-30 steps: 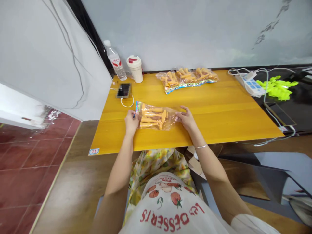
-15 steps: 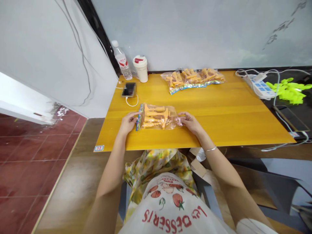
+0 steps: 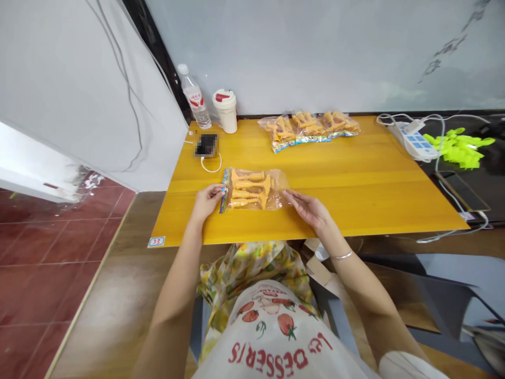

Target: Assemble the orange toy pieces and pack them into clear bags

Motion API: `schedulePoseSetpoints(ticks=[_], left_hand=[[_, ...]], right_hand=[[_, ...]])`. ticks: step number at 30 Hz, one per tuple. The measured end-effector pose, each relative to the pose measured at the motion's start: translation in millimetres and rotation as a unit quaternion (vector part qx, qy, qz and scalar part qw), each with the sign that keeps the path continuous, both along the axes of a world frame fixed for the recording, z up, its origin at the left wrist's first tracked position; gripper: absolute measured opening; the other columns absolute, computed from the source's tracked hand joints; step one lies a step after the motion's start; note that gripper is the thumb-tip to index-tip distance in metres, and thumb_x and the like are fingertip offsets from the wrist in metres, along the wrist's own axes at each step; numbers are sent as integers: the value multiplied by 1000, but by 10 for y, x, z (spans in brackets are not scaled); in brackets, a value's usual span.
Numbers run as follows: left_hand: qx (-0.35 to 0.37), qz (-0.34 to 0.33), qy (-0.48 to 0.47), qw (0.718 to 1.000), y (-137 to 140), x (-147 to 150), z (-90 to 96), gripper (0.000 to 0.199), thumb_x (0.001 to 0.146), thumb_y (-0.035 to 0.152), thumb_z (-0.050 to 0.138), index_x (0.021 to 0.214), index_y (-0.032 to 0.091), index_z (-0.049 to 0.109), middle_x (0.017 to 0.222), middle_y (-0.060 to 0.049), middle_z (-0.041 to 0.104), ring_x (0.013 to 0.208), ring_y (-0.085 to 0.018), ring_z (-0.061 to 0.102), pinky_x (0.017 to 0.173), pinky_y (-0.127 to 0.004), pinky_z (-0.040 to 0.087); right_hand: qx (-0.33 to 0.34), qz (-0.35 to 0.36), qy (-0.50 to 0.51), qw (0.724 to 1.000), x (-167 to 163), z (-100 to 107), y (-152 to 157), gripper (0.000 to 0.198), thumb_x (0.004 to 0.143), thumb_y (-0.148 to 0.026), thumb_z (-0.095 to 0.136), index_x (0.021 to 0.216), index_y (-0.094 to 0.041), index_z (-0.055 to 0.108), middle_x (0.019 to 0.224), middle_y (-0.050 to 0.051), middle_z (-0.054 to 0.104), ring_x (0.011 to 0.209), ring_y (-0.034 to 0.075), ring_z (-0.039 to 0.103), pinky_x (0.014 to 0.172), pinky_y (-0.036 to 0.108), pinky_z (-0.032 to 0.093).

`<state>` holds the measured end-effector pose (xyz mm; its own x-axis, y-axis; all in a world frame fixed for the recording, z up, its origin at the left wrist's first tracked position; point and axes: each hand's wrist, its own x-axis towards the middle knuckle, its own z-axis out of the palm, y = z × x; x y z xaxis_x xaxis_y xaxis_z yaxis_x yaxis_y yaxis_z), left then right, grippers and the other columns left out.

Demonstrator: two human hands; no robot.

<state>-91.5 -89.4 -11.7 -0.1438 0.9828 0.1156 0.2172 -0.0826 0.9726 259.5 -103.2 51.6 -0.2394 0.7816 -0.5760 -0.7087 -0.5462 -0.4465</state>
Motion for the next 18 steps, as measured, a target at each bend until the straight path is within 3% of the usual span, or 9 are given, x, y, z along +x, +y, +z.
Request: schedulePoseSetpoints(ticks=[3, 5, 6, 8, 10, 12, 13, 15, 18], left_hand=[[-2, 7, 11, 1000, 0, -10, -24, 34, 68, 38, 78, 94, 17, 74, 85, -5, 72, 75, -15, 63, 79, -29, 51], [-1, 9, 15, 1000, -4, -11, -31, 32, 69, 37, 77, 94, 17, 74, 85, -5, 72, 75, -14, 62, 78, -28, 51], [0, 9, 15, 1000, -7, -8, -32, 32, 69, 36, 77, 94, 16, 74, 85, -5, 72, 75, -14, 62, 78, -28, 50], [-1, 11, 14, 1000, -11, 3, -27, 31, 70, 35, 76, 93, 16, 74, 83, -5, 72, 74, -14, 62, 77, -27, 50], [-4, 12, 13, 1000, -13, 19, -18, 28, 70, 34, 75, 92, 16, 73, 82, -4, 71, 73, -14, 63, 75, -27, 50], [-5, 11, 13, 1000, -11, 32, -8, 25, 72, 33, 73, 91, 16, 73, 82, -4, 71, 73, -14, 63, 75, -27, 49], [-5, 9, 15, 1000, -10, 37, -3, 24, 72, 31, 72, 91, 16, 72, 82, -4, 71, 72, -14, 62, 74, -26, 49], [-7, 3, 26, 1000, -11, 41, 9, 22, 73, 29, 69, 91, 16, 72, 81, -3, 70, 69, -13, 61, 71, -26, 48], [-10, 0, 37, 999, -22, 46, 30, 21, 74, 26, 67, 93, 17, 70, 78, -1, 67, 66, -12, 58, 67, -25, 45]], right_hand=[[40, 41, -25, 998, -1, -51, 38, 35, 97, -1, 36, 122, -10, 58, 97, 7, 75, 82, 7, 73, 73, 11, 61], [131, 88, -118, 980, -22, -137, 133, 31, 94, -5, 46, 117, -16, 64, 90, 1, 74, 69, 5, 69, 67, 12, 60], [195, 109, -198, 954, -37, -185, 197, 28, 93, -10, 51, 115, -18, 67, 86, 0, 73, 66, 6, 67, 67, 16, 61], [343, 121, -390, 846, -71, -262, 334, 23, 92, -23, 60, 111, -19, 72, 84, 2, 73, 71, 13, 68, 76, 29, 62], [493, 118, -536, 675, -113, -281, 454, 31, 91, -38, 63, 113, -19, 73, 97, 8, 74, 92, 24, 69, 92, 45, 57], [612, 142, -589, 509, -176, -234, 530, 45, 91, -47, 62, 125, -19, 68, 124, 15, 67, 119, 31, 60, 107, 55, 45], [653, 162, -592, 443, -221, -194, 550, 51, 92, -49, 60, 133, -19, 63, 137, 16, 60, 129, 32, 53, 111, 56, 39], [699, 200, -589, 352, -337, -102, 567, 59, 94, -51, 55, 143, -18, 52, 149, 16, 50, 140, 32, 42, 116, 56, 34], [712, 243, -595, 282, -543, 6, 583, 60, 94, -50, 54, 143, -15, 51, 149, 18, 50, 141, 33, 40, 115, 55, 34]])
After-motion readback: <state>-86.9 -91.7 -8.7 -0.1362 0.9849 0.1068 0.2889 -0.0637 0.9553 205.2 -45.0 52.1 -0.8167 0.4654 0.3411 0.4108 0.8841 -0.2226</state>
